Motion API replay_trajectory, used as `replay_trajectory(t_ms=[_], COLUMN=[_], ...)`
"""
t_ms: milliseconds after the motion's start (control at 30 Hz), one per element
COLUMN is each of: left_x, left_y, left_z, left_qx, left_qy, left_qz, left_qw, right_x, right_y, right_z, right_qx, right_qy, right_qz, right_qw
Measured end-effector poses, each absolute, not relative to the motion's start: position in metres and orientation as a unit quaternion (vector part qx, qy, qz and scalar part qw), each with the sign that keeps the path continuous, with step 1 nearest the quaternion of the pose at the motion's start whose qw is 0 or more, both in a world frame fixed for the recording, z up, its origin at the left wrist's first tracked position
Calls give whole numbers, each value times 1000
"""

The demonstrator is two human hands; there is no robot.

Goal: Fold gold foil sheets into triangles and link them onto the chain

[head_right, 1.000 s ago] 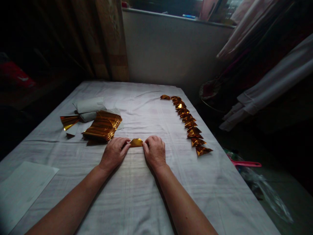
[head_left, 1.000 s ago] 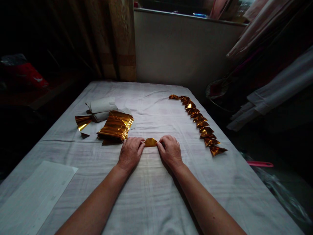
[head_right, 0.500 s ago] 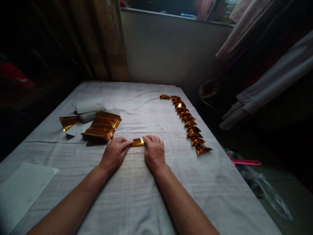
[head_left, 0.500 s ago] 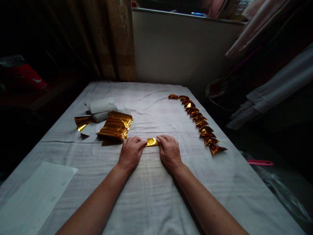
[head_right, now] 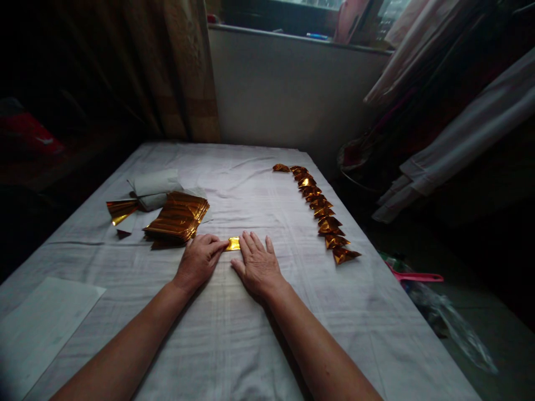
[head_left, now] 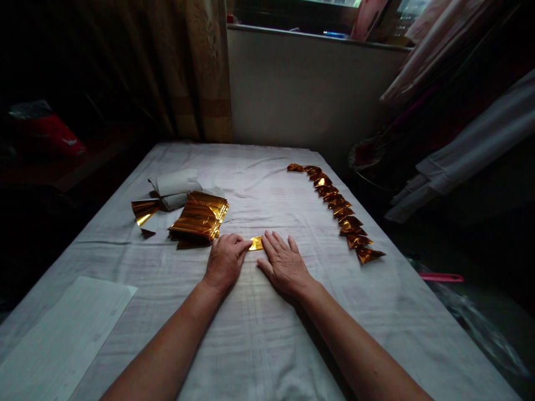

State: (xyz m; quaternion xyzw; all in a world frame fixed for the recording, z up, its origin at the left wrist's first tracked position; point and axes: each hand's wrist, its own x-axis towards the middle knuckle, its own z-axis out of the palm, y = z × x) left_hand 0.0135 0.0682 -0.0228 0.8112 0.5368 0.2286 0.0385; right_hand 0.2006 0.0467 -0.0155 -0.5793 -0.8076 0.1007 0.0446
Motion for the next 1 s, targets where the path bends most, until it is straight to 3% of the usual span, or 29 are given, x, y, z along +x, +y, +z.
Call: replay_trajectory(t_ms=[300, 600, 1000], left_x=[19, 29, 15], left_y=[59, 67, 66], left_z=[-16, -14, -16], left_qx=[839, 906, 918], left_qy=[508, 416, 387], left_qz=[193, 43, 88], left_qw=[-5, 63, 21], right_x=[208, 210, 208], right_y=[44, 46, 45], right_z=[-10, -14, -11], right_qx=[-605, -600, -605], right_qy=[-790, -792, -789], right_qz=[103, 110, 108], right_qw=[12, 13, 17])
